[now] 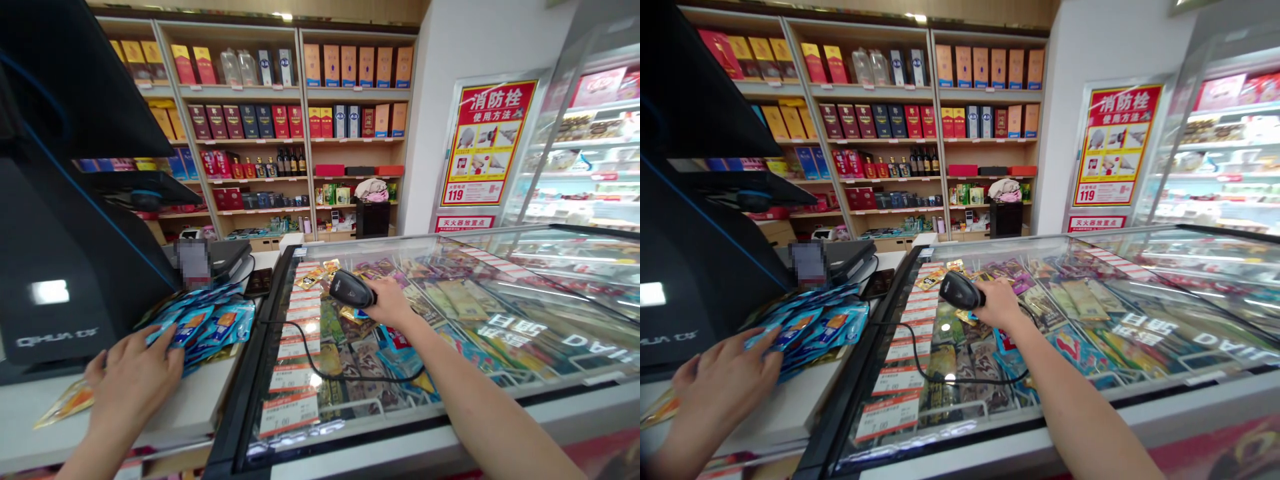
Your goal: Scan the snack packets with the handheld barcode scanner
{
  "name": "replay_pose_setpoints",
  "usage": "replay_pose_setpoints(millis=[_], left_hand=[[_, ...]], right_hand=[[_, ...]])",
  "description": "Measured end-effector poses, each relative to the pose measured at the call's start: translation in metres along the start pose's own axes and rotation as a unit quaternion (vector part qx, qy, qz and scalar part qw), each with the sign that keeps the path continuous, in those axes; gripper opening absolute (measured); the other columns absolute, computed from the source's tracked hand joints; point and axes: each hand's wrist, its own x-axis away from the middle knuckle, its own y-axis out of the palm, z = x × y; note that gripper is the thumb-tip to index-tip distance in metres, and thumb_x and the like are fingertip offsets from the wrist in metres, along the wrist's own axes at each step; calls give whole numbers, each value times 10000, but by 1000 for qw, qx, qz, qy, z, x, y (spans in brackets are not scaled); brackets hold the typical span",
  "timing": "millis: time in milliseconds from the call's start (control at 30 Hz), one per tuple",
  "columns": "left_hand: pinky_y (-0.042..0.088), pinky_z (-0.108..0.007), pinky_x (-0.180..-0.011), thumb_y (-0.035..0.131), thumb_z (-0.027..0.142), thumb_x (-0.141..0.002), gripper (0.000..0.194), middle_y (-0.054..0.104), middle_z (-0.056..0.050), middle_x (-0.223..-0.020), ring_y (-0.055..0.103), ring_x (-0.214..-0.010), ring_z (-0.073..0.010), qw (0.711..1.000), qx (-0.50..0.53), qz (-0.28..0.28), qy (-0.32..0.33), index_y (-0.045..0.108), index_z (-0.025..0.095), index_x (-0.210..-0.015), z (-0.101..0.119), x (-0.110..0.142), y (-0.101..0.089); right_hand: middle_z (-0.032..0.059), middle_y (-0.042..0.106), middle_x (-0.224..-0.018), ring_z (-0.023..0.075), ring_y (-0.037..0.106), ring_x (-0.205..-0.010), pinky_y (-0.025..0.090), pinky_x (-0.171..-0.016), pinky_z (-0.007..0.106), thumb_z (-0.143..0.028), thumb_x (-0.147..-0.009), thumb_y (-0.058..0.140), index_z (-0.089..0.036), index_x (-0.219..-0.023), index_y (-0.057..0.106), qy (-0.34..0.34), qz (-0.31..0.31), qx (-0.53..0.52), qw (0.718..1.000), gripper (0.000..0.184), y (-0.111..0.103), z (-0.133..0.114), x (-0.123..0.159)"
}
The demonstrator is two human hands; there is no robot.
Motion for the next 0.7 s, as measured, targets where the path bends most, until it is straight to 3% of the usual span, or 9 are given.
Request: replay_pose_setpoints(millis=[167,267,333,400,467,567,700], left_hand=[[383,-536,-985,278,508,-888,583,630,-183,-1263,531,-1194,-365,999,31,2,-12,685,207,-1178,5,-3,-5],[396,-536,-975,295,549,-891,563,620,-166,-1269,530,-1199,-367,995,72,62,-12,666,228,-1168,14,-2,-8],[418,-515,-957,361,544,-878,489,641,-136,-1230,563,-1157,-351,984,134,115,8,664,256,-1130,30,-2,-10],[443,-490,-942,440,527,-842,439,671,-124,-1165,609,-1083,-334,965,223,125,58,677,254,-1092,56,-4,-12],[461,-460,-953,507,505,-799,435,682,-116,-1149,637,-1042,-312,937,317,79,127,685,241,-1097,91,-5,-13],[477,-379,-981,571,487,-774,449,679,-93,-1189,638,-1085,-262,884,410,-50,217,682,236,-1128,153,-4,-13],[441,-387,-1043,593,442,-787,480,650,-120,-1265,588,-1193,-268,841,446,-142,270,649,197,-1196,232,-5,-11]], right_hand=[[28,747,-859,221,662,-846,325,-748,296,-292,-734,632,-234,-931,694,1,11,-3,1000,215,-3,2,-1],[35,747,-871,224,658,-847,328,-750,298,-331,-744,642,-233,-938,699,15,19,5,1000,225,-4,4,-2],[39,744,-851,224,654,-834,329,-752,299,-344,-740,652,-227,-920,700,27,21,15,999,220,-4,5,-3],[41,743,-853,223,652,-833,327,-757,302,-330,-738,649,-226,-931,698,38,30,21,999,224,-5,7,-3],[40,745,-884,223,652,-853,325,-768,304,-325,-745,639,-232,-967,693,46,46,18,998,247,-5,8,-3],[44,744,-890,230,650,-876,325,-784,309,-330,-749,632,-229,-955,685,62,69,15,996,236,-6,10,-3],[58,730,-857,235,652,-857,328,-789,315,-320,-739,635,-211,-888,671,90,92,23,991,188,-9,12,-4]])
